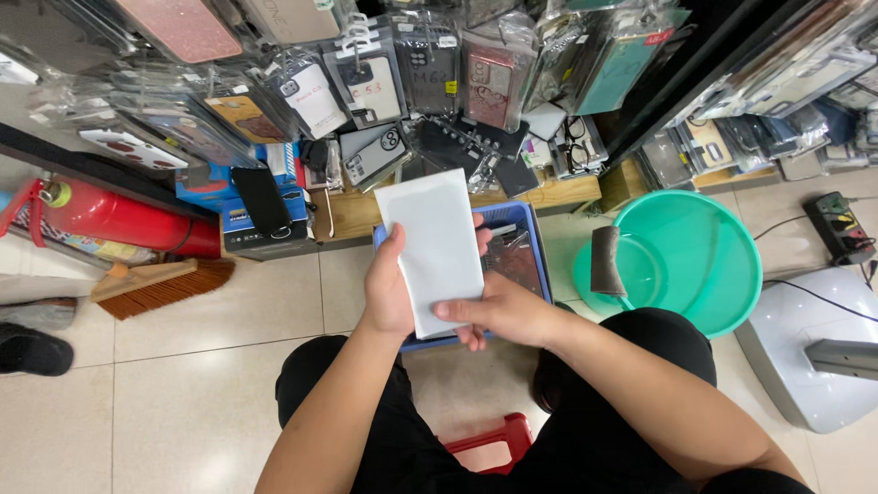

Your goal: The person sits on a low stool and organizes items from a blue basket. They handle several phone screen protectors, wiping them with a cloth and placing them into white paper sleeves. They also handle a stack of white paper sleeves and a box of screen protectors, wiping the box with a cloth before placing it back in the basket.

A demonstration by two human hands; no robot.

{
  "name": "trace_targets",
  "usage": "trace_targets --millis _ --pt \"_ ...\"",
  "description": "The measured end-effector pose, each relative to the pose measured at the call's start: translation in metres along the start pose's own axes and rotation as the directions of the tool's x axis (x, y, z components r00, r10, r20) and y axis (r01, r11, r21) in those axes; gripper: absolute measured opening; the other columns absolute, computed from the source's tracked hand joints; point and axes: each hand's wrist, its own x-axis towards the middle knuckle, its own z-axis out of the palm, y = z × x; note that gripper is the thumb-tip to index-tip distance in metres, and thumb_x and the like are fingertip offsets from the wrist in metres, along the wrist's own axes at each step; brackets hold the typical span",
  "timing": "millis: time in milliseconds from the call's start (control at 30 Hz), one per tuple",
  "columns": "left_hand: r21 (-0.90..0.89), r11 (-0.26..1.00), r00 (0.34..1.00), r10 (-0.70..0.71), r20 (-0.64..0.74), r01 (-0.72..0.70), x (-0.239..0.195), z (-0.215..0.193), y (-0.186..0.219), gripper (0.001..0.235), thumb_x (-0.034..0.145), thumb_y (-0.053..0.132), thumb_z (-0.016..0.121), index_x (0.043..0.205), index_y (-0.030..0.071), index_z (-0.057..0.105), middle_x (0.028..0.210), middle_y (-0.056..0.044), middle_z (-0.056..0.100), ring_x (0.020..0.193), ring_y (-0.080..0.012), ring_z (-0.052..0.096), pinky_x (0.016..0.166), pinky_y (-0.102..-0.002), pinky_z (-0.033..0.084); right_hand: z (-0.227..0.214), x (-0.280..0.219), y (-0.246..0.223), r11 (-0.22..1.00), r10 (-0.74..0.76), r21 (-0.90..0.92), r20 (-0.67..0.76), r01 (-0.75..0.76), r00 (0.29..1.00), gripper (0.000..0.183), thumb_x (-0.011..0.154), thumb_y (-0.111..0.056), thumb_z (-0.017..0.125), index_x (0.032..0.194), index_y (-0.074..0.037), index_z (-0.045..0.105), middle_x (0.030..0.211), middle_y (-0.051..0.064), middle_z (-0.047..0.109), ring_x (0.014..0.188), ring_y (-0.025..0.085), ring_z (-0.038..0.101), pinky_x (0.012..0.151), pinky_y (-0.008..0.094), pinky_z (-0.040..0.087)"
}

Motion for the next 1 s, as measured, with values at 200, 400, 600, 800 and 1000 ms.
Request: trace_targets --millis 200,400,600,800,1000 --pt "0.042 0.999 0.998 -0.036 0.042 0.034 -0.020 0.005 0.005 0.082 0.091 0.064 0.037 0.136 -0.003 0.052 0.128 -0.028 0.057 0.098 -0.0377 0.061 0.082 -0.048 0.052 0.007 -0.008 0.011 1.000 0.022 -0.006 0.074 -0.022 0.997 0.030 0.086 -0.018 0.074 0.064 0.000 0.065 0.050 0.009 0.059 0.043 0.016 0.060 0.044 0.025 0.051" --pt "0.070 0.992 0.987 -0.113 0.115 0.105 -0.029 0.014 0.006 0.093 0.087 0.072 0.033 0.134 -0.006 0.054 0.109 -0.029 0.067 0.065 -0.0368 0.070 0.053 -0.047 0.061 0.006 -0.011 0.010 0.997 0.007 0.075 0.073 -0.013 0.997 0.024 0.085 -0.013 0.074 0.069 0.003 0.066 0.052 0.012 0.059 0.045 0.018 0.062 0.046 0.028 0.053" --pt "0.181 0.983 0.980 -0.076 0.183 0.042 -0.022 0.015 0.007 0.097 0.085 0.074 0.032 0.125 -0.012 0.057 0.087 -0.032 0.068 0.051 -0.0325 0.067 0.048 -0.046 0.062 0.003 -0.009 0.013 0.979 -0.024 0.202 0.004 0.023 1.000 0.017 0.083 -0.010 0.075 0.077 0.004 0.066 0.058 0.013 0.062 0.050 0.020 0.064 0.049 0.029 0.055" --pt "0.132 0.990 0.990 0.023 0.142 -0.042 -0.024 0.020 0.000 0.080 0.091 0.061 0.037 0.127 -0.007 0.060 0.093 -0.031 0.070 0.050 -0.0294 0.068 0.044 -0.041 0.062 0.001 -0.010 0.009 0.980 -0.161 0.122 0.033 0.156 0.986 0.013 0.080 -0.006 0.077 0.078 0.006 0.072 0.062 0.018 0.067 0.058 0.023 0.069 0.060 0.033 0.059" --pt "0.032 0.997 0.997 0.075 0.036 -0.076 -0.020 -0.004 0.001 0.078 0.093 0.059 0.035 0.138 -0.004 0.048 0.138 -0.025 0.055 0.115 -0.0372 0.062 0.096 -0.053 0.053 -0.005 -0.007 0.011 0.982 -0.149 -0.109 0.062 0.155 0.987 0.015 0.083 -0.013 0.076 0.081 0.002 0.075 0.068 0.014 0.073 0.066 0.015 0.068 0.066 0.029 0.059"
